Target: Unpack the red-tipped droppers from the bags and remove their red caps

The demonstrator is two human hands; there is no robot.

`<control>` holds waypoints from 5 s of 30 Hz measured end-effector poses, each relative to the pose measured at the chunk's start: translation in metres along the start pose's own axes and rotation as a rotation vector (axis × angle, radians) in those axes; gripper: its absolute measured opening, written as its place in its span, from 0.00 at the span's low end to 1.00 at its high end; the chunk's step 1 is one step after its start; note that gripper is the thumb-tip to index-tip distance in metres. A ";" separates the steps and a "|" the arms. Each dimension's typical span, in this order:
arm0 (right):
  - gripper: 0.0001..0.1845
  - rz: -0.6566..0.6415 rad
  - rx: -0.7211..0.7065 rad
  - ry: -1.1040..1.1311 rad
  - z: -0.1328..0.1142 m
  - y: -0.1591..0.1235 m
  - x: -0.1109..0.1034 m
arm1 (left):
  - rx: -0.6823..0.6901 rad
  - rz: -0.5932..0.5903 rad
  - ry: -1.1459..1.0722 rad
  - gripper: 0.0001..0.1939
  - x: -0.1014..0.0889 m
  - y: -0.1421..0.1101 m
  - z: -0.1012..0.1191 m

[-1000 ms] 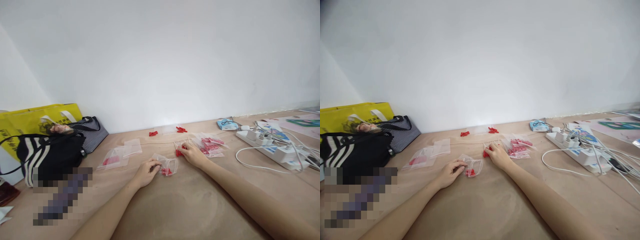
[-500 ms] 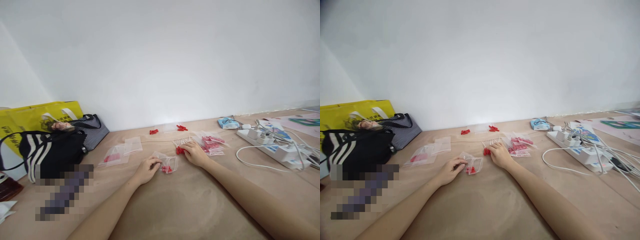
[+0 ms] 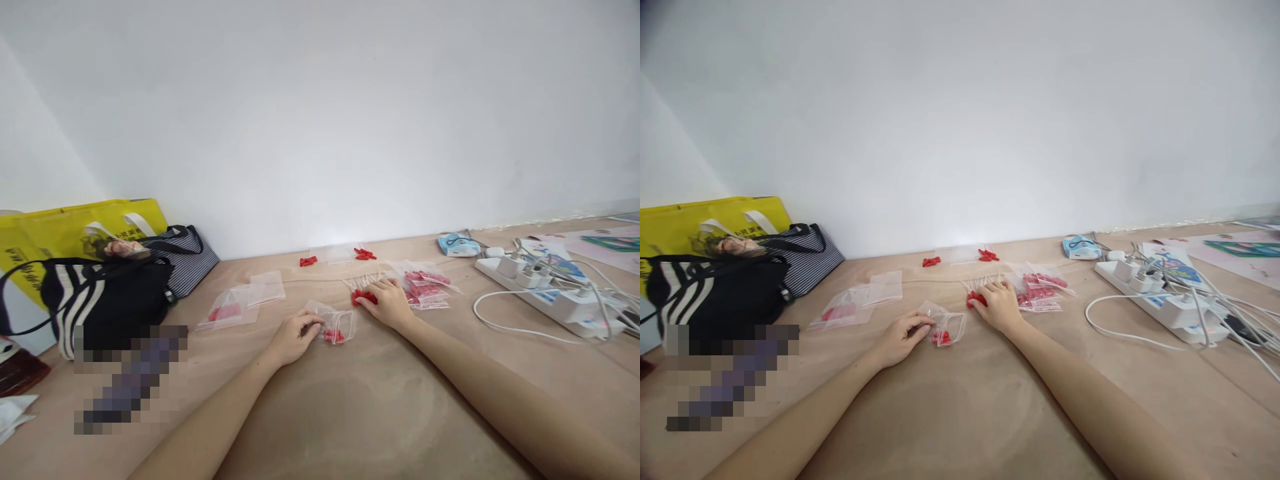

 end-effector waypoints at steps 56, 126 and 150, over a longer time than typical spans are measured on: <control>0.06 -0.348 0.233 1.088 -0.035 -0.016 0.013 | 0.026 -0.166 0.116 0.21 0.006 -0.002 -0.012; 0.15 -0.239 0.552 -0.029 -0.014 0.029 0.016 | 0.165 -0.295 0.252 0.29 0.012 -0.014 0.013; 0.16 -0.409 -0.349 0.409 -0.078 -0.022 0.000 | -0.091 -0.286 0.411 0.33 0.018 0.002 -0.014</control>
Point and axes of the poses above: each hand's wrist, its own y-axis towards the middle knuckle, its own x-axis out of the palm, z = x × y, the point moved 6 cm from there along y, towards the middle knuckle, and after that the axes turned 3 degrees about -z, right-handed, at the moved point
